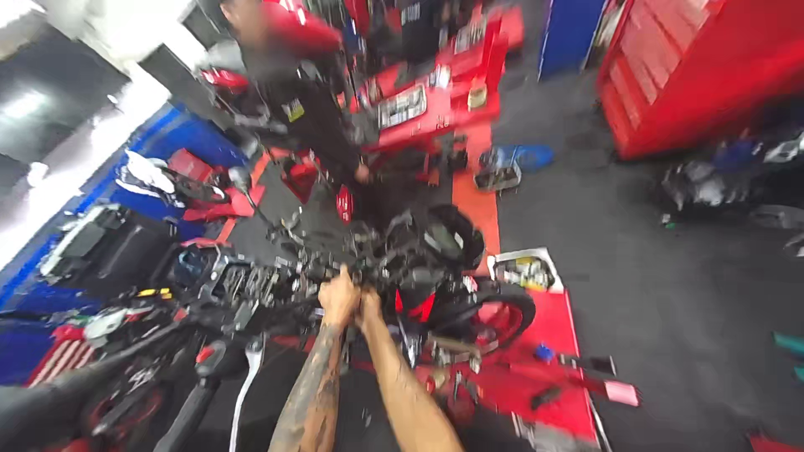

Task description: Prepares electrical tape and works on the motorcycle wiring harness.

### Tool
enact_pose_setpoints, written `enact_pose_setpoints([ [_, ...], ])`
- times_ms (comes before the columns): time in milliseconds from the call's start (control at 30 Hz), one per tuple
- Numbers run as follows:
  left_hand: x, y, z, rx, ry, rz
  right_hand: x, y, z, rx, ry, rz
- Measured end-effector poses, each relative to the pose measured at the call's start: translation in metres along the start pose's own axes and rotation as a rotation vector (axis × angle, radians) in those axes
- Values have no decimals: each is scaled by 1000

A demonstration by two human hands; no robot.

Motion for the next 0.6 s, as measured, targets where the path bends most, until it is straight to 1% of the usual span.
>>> enact_pose_setpoints([
  [33, -5, -5, 3, -21, -3, -23, 3, 4, 5, 0, -35, 81],
  [67, -9, -11, 4, -51, -4, -44, 14, 6, -3, -9, -26, 136],
  [100, -6, -11, -1, -62, -12, -52, 23, 6, -22, -8, 50, 168],
  [133, -2, -9, -6, -60, -26, -56, 33, 6, -49, -7, 169, 167],
  [167, -2, -9, -6, -57, -42, -67, 54, 6, -74, -5, 326, 123],
  [200, -1, -7, -7, -44, -60, -85, 67, 6, -90, -21, 413, 33],
  [233, -3, -7, -5, -32, -70, -107, 78, 6, -96, -51, 407, -49],
  [300, -3, -7, 0, 3, -88, -152, 87, 3, -95, -93, 275, -236],
  [333, -3, -7, 2, 21, -101, -162, 87, 3, -91, -75, 222, -302],
  [400, -3, -9, 4, 34, -136, -200, 84, 7, -83, 57, 186, -340],
  [433, -2, -10, 4, 41, -152, -214, 79, 10, -78, 120, 206, -312],
  [500, -3, -11, 6, 63, -173, -245, 74, 10, -73, 201, 311, -253],
  [567, -3, -11, 7, 87, -184, -258, 76, 6, -78, 199, 402, -231],
  [600, -3, -11, 8, 90, -186, -257, 76, 4, -80, 180, 417, -223],
])
Point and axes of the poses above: each hand's wrist, its own z-axis away from the middle knuckle, its own y-axis out of the back of the hand, x = y × z, the point moved 9 cm from there along -z, towards the middle knuckle, and after that the axes turned 2 degrees about z, right-handed, at the moved point
